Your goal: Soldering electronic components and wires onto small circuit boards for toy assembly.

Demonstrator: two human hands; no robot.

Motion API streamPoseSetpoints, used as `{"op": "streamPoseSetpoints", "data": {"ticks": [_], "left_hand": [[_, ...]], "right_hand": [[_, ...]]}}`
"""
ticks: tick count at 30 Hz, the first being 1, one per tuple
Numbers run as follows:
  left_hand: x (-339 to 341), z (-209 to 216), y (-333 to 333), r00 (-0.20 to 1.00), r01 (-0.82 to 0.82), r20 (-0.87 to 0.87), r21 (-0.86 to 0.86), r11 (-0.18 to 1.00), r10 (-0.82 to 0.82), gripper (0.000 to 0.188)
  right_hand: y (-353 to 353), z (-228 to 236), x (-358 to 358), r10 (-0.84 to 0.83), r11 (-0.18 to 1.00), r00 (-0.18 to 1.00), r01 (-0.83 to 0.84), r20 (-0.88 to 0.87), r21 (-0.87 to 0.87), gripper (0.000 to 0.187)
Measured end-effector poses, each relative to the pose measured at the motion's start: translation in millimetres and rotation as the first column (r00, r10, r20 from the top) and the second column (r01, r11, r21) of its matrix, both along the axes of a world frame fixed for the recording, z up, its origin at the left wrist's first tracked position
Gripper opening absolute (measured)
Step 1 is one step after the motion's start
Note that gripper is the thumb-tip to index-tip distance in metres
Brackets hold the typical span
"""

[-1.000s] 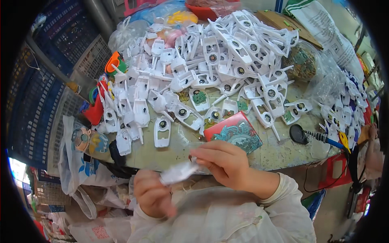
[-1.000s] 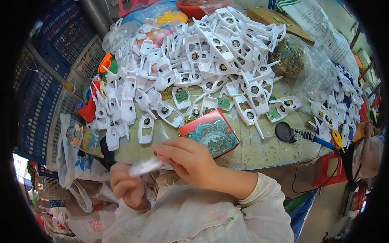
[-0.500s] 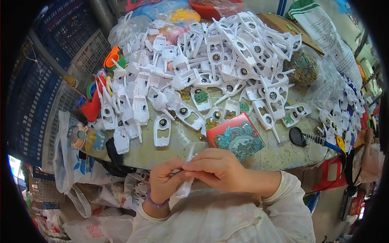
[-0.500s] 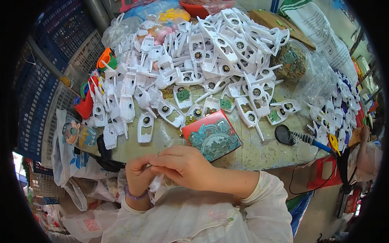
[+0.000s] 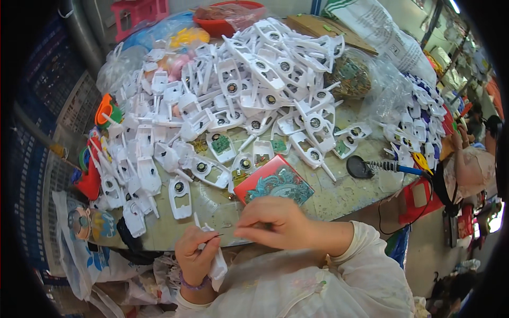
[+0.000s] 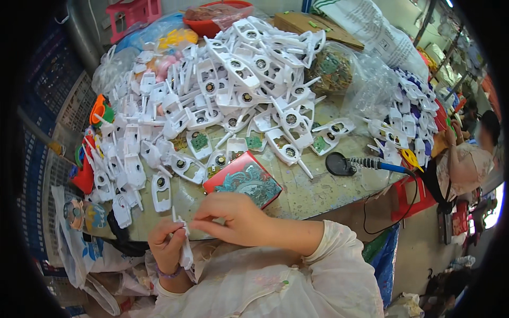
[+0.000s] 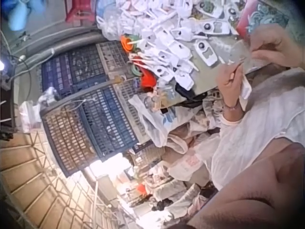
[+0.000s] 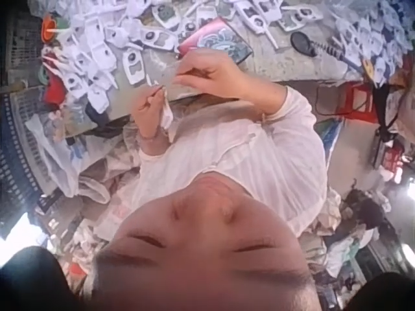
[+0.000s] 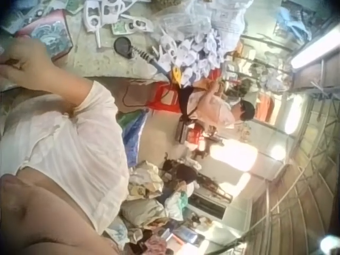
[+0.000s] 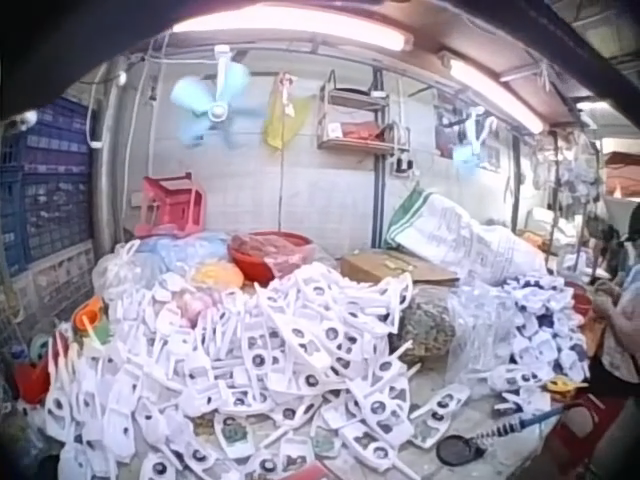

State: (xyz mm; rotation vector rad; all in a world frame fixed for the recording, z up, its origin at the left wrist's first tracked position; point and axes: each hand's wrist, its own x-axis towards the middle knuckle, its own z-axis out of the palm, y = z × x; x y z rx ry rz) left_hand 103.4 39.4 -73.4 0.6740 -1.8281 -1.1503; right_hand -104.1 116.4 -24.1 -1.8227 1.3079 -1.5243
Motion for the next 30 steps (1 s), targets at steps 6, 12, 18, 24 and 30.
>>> {"op": "streamPoseSetpoints", "data": {"ticks": [6,12,18,24,30], "left_hand": [[2,-15,-4,0.997,-0.077,-0.017,0.120,0.990,0.080,0.012],[-4,-17,-7,1.000,0.019,0.018,0.041,0.999,-0.019,0.012],[-5,-16,-6,0.998,0.053,0.018,0.011,0.999,-0.053,0.013],[0,-19,-8,0.998,0.070,-0.002,0.043,0.997,-0.070,0.013],[-2,-16,-7,0.996,0.090,-0.009,0.056,0.994,-0.090,0.012]], "right_hand": [[4,-12,-96,-0.714,0.532,0.334,0.830,-0.616,-0.166,0.005],[-13,-51,-233,-0.299,0.173,0.061,0.985,-0.952,0.009,0.016],[-4,-62,-272,-0.253,0.171,0.069,0.985,-0.965,0.026,0.019],[8,-25,-251,-0.582,0.172,-0.051,0.968,-0.811,-0.184,0.017],[17,32,-179,-0.865,0.302,0.123,0.902,-0.486,-0.309,0.013]]}}
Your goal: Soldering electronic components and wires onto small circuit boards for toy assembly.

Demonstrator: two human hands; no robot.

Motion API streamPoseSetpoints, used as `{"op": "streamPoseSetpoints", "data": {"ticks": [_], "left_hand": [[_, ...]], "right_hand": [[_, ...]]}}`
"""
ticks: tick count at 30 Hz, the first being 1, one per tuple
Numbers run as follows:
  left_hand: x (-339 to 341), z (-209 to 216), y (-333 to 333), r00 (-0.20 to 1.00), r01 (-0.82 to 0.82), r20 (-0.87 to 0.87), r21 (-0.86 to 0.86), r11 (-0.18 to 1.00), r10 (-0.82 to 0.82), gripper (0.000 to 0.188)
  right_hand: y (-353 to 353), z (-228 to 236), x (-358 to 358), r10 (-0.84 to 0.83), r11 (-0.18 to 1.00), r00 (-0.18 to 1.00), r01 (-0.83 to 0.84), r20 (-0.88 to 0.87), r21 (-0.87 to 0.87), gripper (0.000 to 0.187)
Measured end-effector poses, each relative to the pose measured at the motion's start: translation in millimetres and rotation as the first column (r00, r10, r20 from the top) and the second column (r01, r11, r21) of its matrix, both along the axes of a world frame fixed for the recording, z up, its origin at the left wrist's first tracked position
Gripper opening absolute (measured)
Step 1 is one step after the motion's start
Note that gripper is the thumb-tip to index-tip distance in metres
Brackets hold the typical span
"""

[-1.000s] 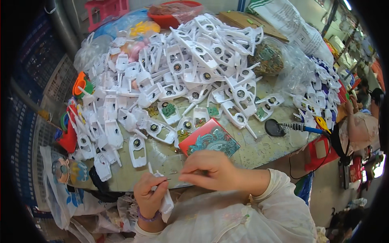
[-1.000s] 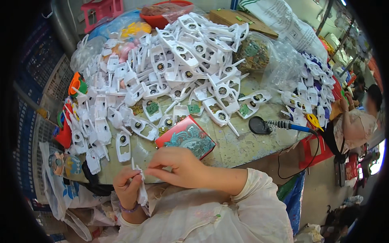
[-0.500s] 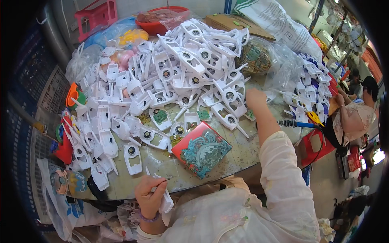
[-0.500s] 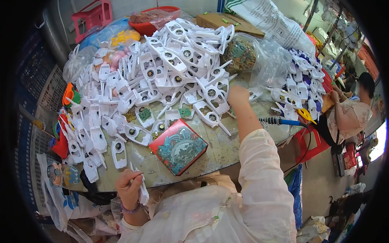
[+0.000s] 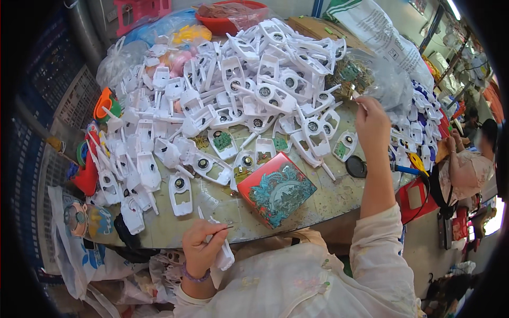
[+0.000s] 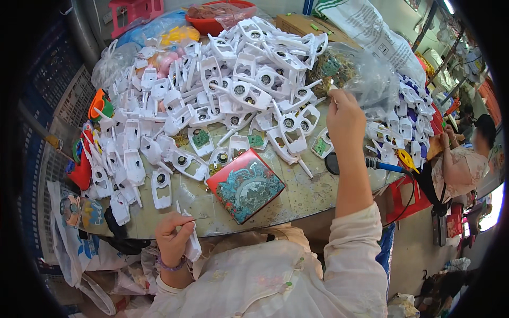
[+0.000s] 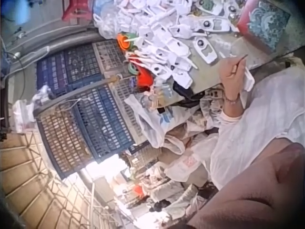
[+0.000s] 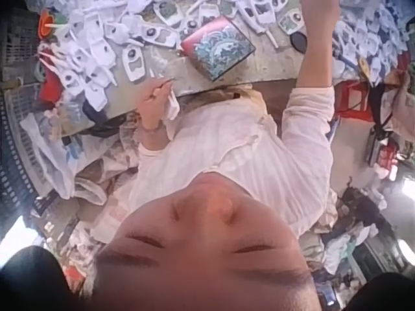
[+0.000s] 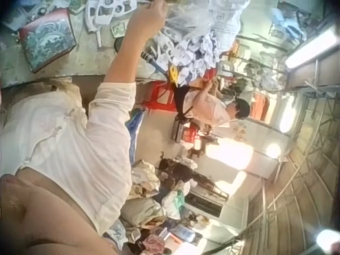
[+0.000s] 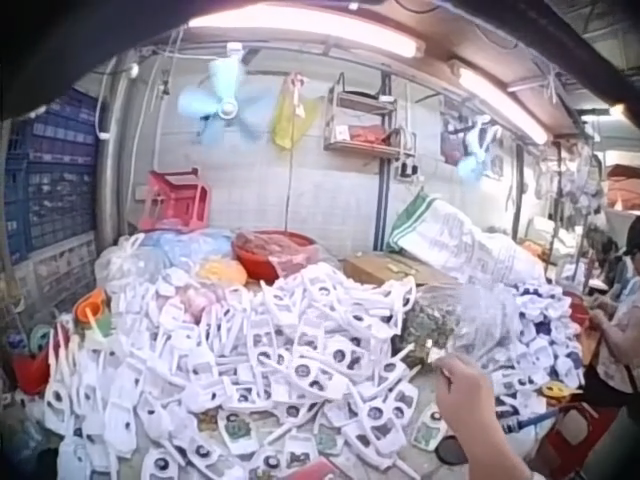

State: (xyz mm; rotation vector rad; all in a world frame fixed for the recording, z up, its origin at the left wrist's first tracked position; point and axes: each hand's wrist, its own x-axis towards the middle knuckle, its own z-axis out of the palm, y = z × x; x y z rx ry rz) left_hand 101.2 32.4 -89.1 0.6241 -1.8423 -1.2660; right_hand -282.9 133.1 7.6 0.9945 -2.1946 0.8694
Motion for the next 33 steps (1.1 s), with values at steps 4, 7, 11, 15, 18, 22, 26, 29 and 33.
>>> {"op": "streamPoseSetpoints", "data": {"ticks": [4,7,11,15,18,22,26,29,33], "left_hand": [[1,1,1,1.000,0.006,-0.009,0.006,1.000,-0.006,0.012],[1,5,1,1.000,0.010,-0.002,-0.035,0.999,-0.010,0.013],[-2,10,4,1.000,0.019,-0.010,-0.007,1.000,-0.020,0.013],[-2,11,8,0.996,0.087,0.000,0.047,0.995,-0.087,0.013],[-4,11,10,0.992,0.119,0.028,0.063,0.991,-0.121,0.013],[-14,15,14,0.984,0.168,0.045,0.080,0.983,-0.172,0.012],[-24,18,14,0.980,0.184,0.072,0.049,0.982,-0.188,0.012],[-28,17,14,0.972,0.214,0.099,-0.003,0.977,-0.212,0.013],[-29,12,15,0.978,0.187,0.086,0.031,0.982,-0.189,0.015]], "right_hand": [[9,26,50,0.329,0.926,0.939,-0.341,-0.099,-0.161,0.018],[23,29,74,0.591,0.788,0.806,-0.577,0.006,-0.215,0.020],[42,8,84,0.887,0.460,0.397,-0.800,0.234,-0.385,0.026],[41,-28,79,0.903,0.362,0.146,-0.763,0.403,-0.535,0.023],[30,-49,65,0.808,0.375,-0.084,-0.691,0.583,-0.618,0.019],[13,-64,54,0.773,0.322,-0.134,-0.759,0.620,-0.566,0.016],[4,-74,50,0.806,0.272,-0.089,-0.822,0.585,-0.501,0.026],[14,-66,71,0.835,0.537,0.331,-0.663,0.440,-0.522,0.031],[58,-78,94,0.712,0.656,0.698,-0.698,-0.071,-0.286,0.029]]}}
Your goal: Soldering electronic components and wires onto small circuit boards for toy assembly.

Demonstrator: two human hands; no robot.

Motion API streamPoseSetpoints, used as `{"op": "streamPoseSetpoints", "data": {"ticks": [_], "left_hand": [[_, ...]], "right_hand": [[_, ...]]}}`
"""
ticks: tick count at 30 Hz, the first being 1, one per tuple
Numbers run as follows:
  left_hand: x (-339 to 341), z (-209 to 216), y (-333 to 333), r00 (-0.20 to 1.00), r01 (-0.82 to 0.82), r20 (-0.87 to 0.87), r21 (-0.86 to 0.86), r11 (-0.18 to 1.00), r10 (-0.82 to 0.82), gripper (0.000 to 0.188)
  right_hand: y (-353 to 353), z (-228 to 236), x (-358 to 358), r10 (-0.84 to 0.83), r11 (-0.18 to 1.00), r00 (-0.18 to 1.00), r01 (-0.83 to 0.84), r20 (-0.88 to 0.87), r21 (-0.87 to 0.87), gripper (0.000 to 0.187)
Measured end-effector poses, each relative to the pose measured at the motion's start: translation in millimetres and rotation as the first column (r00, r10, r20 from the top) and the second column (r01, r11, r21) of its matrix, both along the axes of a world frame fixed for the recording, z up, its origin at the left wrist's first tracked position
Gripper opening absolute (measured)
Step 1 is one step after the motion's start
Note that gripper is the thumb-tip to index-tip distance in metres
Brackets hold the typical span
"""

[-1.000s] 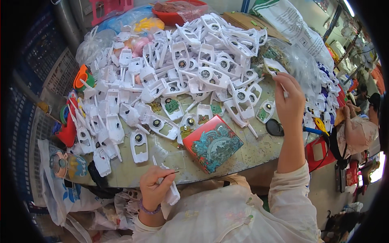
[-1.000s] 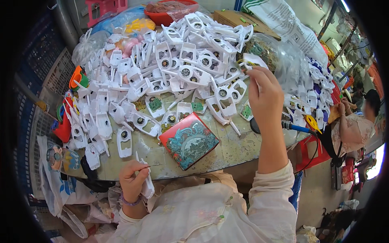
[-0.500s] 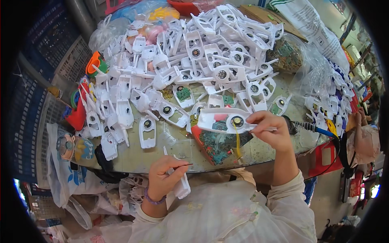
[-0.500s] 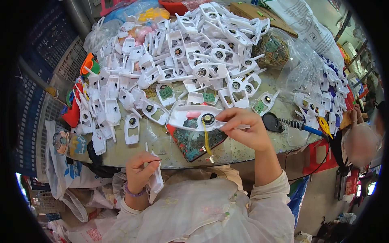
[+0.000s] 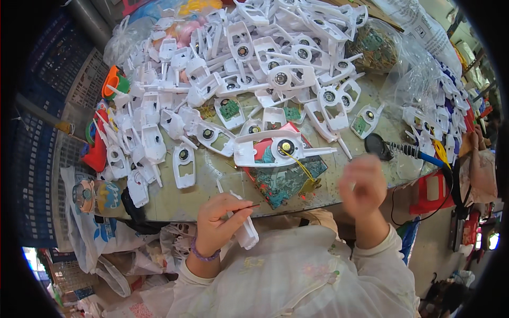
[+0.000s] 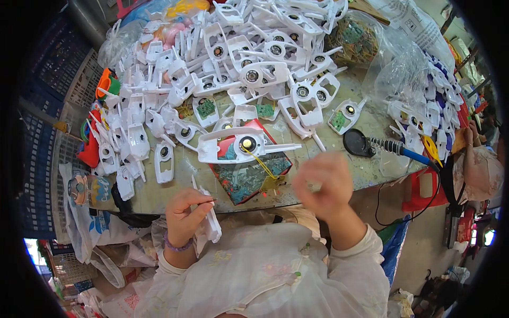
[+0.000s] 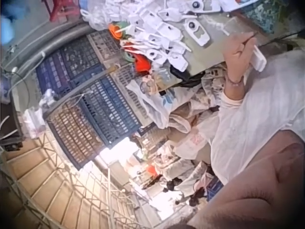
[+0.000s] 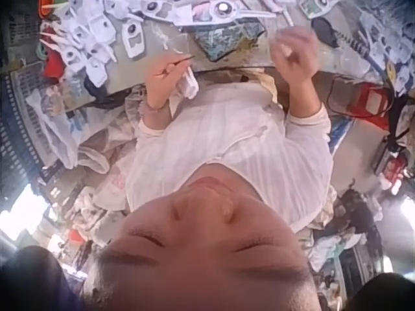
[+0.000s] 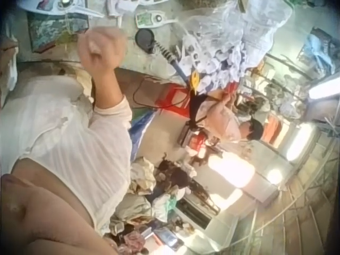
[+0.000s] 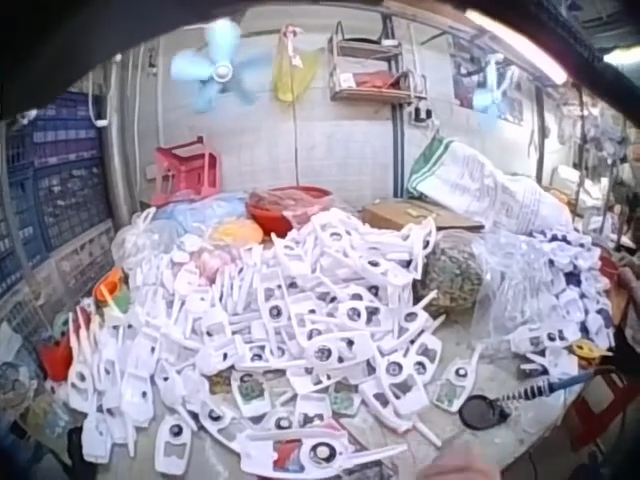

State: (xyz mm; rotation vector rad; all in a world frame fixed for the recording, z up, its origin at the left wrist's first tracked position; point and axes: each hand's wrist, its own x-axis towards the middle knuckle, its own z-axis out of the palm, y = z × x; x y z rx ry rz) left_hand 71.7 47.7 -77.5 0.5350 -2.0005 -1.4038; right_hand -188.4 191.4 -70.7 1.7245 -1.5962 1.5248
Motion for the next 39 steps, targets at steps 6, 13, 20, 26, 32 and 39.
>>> {"op": "streamPoseSetpoints", "data": {"ticks": [6,13,20,26,32,39], "left_hand": [[-7,7,4,0.999,-0.028,-0.019,0.045,0.999,0.028,0.015],[-3,0,5,0.999,0.013,-0.042,0.011,1.000,-0.013,0.014],[-8,4,10,0.998,-0.033,-0.058,0.044,0.998,0.036,0.015],[-14,9,10,0.998,-0.047,-0.039,0.037,0.998,0.049,0.015],[-18,12,9,0.999,-0.019,-0.050,-0.009,1.000,0.018,0.015],[-17,10,9,0.999,0.002,-0.043,-0.022,1.000,-0.003,0.015]], "right_hand": [[2,-38,32,-0.056,0.997,0.962,0.067,-0.266,0.036,0.042],[4,-21,27,0.061,0.996,0.923,-0.032,-0.379,0.081,0.041],[-35,17,39,0.282,0.903,0.926,-0.344,0.250,0.256,0.035],[-47,28,44,0.141,0.917,0.979,-0.073,-0.148,0.391,0.031],[-35,26,64,0.184,0.940,0.982,-0.190,0.048,0.285,0.025],[-36,19,72,0.198,0.935,0.968,-0.235,0.156,0.267,0.020]]}}
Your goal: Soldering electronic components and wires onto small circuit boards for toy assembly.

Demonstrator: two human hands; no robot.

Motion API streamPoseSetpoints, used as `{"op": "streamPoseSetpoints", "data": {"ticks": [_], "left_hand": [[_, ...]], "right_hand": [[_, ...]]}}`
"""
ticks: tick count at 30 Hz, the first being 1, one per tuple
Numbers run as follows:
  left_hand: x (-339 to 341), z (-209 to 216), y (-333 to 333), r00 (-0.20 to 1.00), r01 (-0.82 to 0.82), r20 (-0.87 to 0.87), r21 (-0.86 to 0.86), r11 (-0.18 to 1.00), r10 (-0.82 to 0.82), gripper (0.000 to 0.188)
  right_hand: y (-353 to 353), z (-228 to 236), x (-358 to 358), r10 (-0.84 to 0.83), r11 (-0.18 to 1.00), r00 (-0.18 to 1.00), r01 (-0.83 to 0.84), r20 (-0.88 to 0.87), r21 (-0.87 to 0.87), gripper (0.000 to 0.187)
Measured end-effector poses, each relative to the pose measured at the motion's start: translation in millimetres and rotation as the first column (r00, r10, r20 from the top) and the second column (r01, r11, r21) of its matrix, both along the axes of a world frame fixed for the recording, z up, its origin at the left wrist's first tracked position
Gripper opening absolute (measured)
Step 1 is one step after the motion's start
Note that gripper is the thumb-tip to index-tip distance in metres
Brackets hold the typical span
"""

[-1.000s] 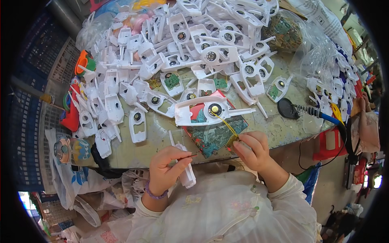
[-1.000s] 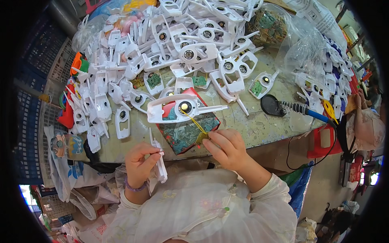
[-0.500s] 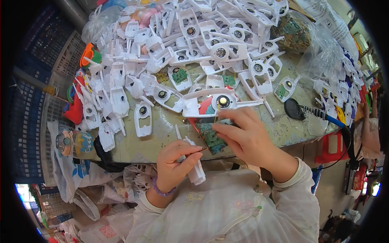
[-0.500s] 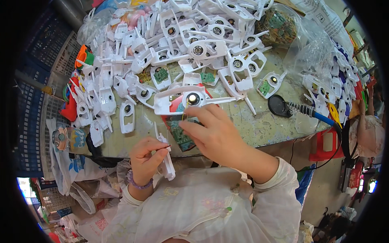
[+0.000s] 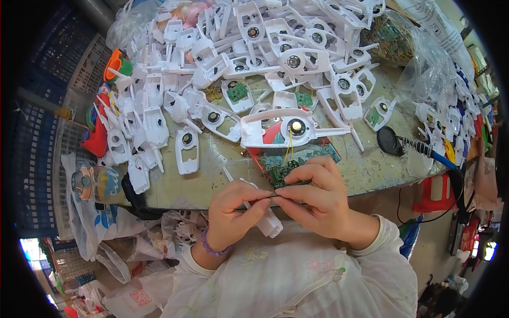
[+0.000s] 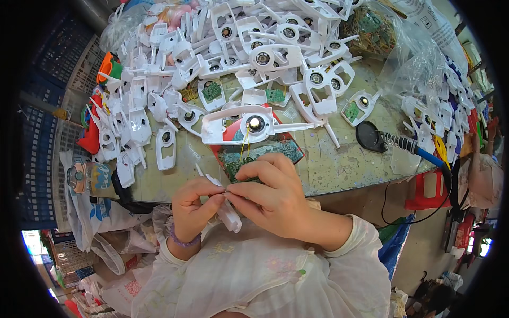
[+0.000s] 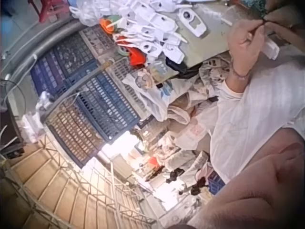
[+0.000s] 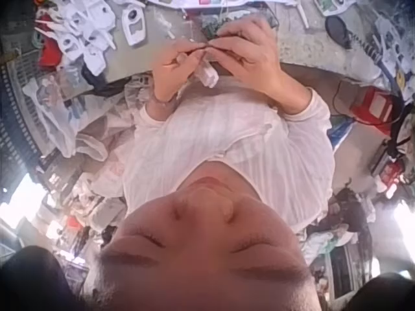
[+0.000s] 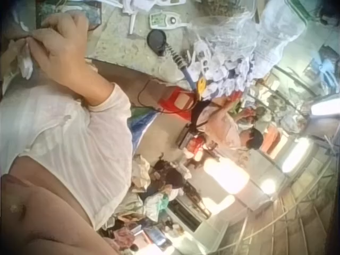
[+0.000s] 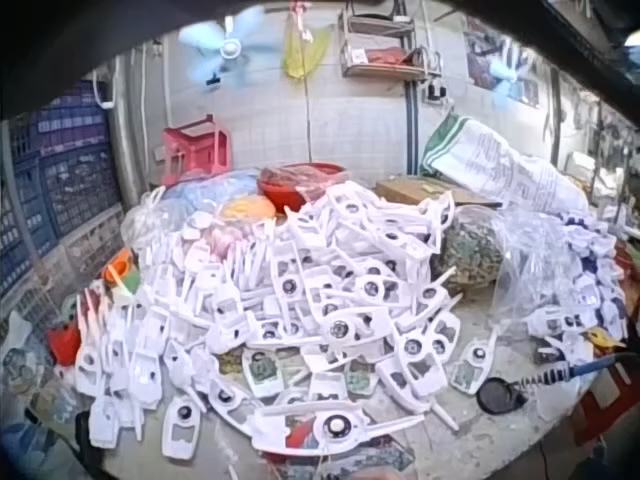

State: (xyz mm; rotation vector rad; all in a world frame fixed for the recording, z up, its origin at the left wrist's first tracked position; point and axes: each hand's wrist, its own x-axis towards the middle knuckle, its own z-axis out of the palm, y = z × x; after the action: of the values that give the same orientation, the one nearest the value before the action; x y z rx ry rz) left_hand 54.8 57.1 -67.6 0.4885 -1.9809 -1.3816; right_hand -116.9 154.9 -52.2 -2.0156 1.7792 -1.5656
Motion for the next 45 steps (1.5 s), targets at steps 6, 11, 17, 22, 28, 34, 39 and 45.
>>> {"op": "streamPoseSetpoints", "data": {"ticks": [6,11,17,22,28,34,39,45], "left_hand": [[2,-2,10,0.997,-0.080,0.000,0.167,0.983,0.081,0.014],[0,-2,5,0.985,-0.174,0.045,0.318,0.932,0.168,0.015],[2,7,-17,0.993,-0.018,0.108,-0.297,0.955,0.053,0.025],[4,19,-32,0.992,0.045,0.126,-0.444,0.895,0.013,0.028],[-6,31,-32,0.979,0.172,0.181,-0.507,0.845,-0.090,0.025],[-35,54,-27,0.931,0.352,0.306,-0.619,0.702,-0.197,0.022],[-49,59,-21,0.889,0.440,0.408,-0.643,0.627,-0.205,0.019],[-51,59,-17,0.914,0.369,0.371,-0.599,0.711,-0.162,0.017]], "right_hand": [[8,-11,10,-0.054,0.994,0.996,0.047,-0.075,-0.097,0.023],[12,-14,13,0.063,0.983,0.947,-0.113,-0.316,-0.144,0.030],[2,-8,3,-0.281,0.959,0.941,0.281,-0.189,-0.027,0.042],[-4,-4,7,-0.309,0.946,0.927,0.322,-0.214,0.029,0.049],[2,3,-5,-0.240,0.962,0.953,0.259,-0.185,0.088,0.047],[9,8,-33,-0.005,0.965,0.989,-0.033,0.145,0.261,0.051],[12,-3,-37,0.028,0.982,0.976,-0.068,0.218,0.178,0.052],[26,-5,-45,-0.021,1.000,1.000,0.021,-0.009,-0.014,0.029]]}}
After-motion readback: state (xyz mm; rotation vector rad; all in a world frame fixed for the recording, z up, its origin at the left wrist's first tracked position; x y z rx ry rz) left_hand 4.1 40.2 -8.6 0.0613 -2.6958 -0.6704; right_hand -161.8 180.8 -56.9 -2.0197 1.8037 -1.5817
